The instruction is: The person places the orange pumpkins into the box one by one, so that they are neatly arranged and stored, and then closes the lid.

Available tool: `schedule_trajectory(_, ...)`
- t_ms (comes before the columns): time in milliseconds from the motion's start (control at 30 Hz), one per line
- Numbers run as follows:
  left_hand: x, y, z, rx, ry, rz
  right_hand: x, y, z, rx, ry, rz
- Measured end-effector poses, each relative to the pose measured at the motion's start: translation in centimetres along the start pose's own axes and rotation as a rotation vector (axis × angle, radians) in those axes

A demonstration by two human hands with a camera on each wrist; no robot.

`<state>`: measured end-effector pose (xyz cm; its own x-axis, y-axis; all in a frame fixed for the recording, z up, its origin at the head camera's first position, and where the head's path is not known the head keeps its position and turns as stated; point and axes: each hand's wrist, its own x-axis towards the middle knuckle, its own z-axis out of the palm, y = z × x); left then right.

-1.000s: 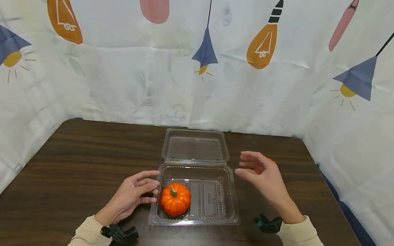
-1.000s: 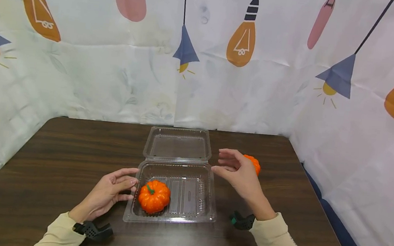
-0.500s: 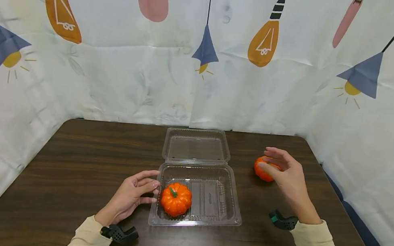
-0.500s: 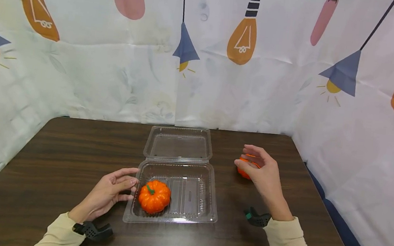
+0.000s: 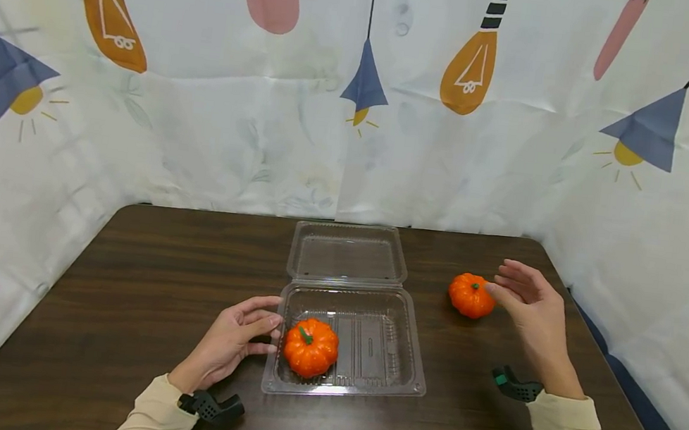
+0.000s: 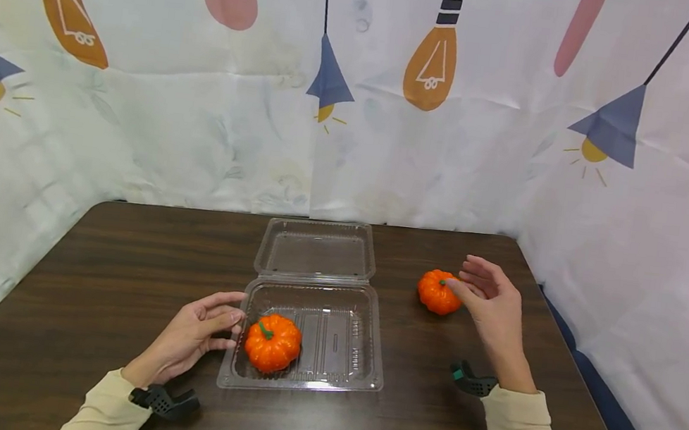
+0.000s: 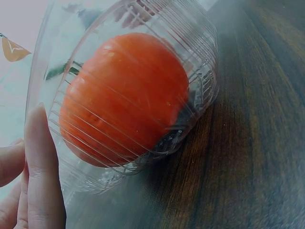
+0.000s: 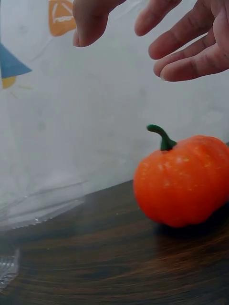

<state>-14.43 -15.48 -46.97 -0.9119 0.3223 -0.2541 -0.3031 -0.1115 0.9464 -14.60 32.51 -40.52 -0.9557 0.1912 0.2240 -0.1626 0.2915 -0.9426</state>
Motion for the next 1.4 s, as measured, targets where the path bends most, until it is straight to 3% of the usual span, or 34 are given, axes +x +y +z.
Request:
schedule_trajectory(400,0.0,0.0,-0.1,-0.001,-0.012,0.007,0.4,2.6,-1.4,-0.043,0.043,0.039)
schedule_trajectory(633,0.0,0.0,0.0,0.005,-0.010,0.004,0.5,3.9,-2.3,-0.174,0.061,0.098)
schedule_trajectory(1000,0.0,0.0,0.0,0.011,-0.010,-0.002,0.5,5.5,-2.3,-0.260,-0.057,0.149)
schedule_trajectory(1400,0.0,-0.1,-0.2,0.006,-0.024,0.007,0.7,7.0,-1.5,-0.250,-0.123,0.145)
